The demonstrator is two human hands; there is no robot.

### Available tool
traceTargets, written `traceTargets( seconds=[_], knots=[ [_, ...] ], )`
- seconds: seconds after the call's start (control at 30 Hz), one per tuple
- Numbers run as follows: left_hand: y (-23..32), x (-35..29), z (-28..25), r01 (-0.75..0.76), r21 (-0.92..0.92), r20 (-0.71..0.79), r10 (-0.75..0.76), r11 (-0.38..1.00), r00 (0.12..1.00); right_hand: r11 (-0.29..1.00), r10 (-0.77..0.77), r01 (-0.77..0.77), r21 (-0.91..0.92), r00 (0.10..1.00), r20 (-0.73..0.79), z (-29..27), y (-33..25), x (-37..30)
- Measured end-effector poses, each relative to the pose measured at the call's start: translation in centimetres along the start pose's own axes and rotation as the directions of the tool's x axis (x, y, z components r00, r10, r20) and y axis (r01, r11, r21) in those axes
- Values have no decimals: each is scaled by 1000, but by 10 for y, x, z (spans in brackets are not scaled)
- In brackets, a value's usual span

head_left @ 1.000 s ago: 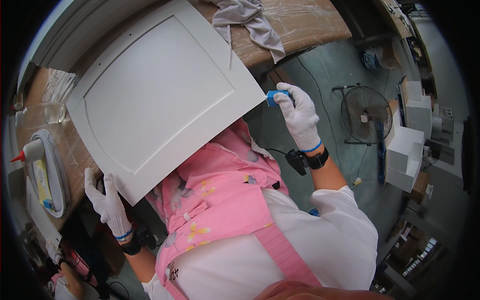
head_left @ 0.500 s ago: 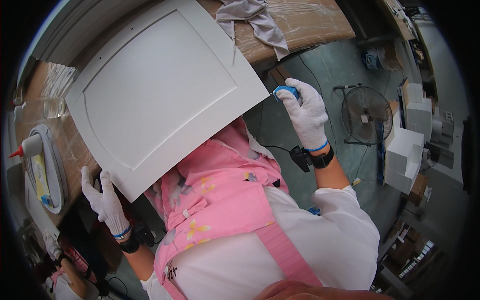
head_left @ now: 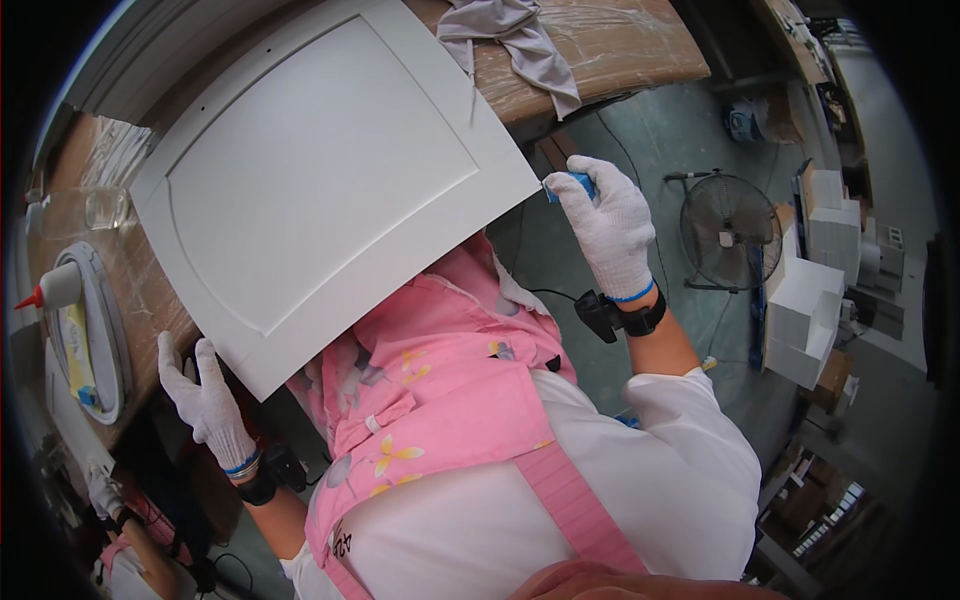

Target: The recorder cleans and scrapes excess material or glue from white cabinet door panels using a handheld scraper and a cloth.

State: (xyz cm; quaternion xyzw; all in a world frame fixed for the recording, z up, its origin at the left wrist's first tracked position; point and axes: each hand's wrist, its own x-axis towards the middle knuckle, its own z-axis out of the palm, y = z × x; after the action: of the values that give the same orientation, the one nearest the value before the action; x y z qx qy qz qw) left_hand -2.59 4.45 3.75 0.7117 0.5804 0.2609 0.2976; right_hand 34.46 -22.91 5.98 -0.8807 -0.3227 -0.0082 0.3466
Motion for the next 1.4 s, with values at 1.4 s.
traceTargets(
  seconds=[1.4],
  knots=[
    [-3, -6, -8, 56, -4, -38, -56, 998, 998, 872, -19, 36, -489, 999, 41, 9, -23, 13]
  ],
)
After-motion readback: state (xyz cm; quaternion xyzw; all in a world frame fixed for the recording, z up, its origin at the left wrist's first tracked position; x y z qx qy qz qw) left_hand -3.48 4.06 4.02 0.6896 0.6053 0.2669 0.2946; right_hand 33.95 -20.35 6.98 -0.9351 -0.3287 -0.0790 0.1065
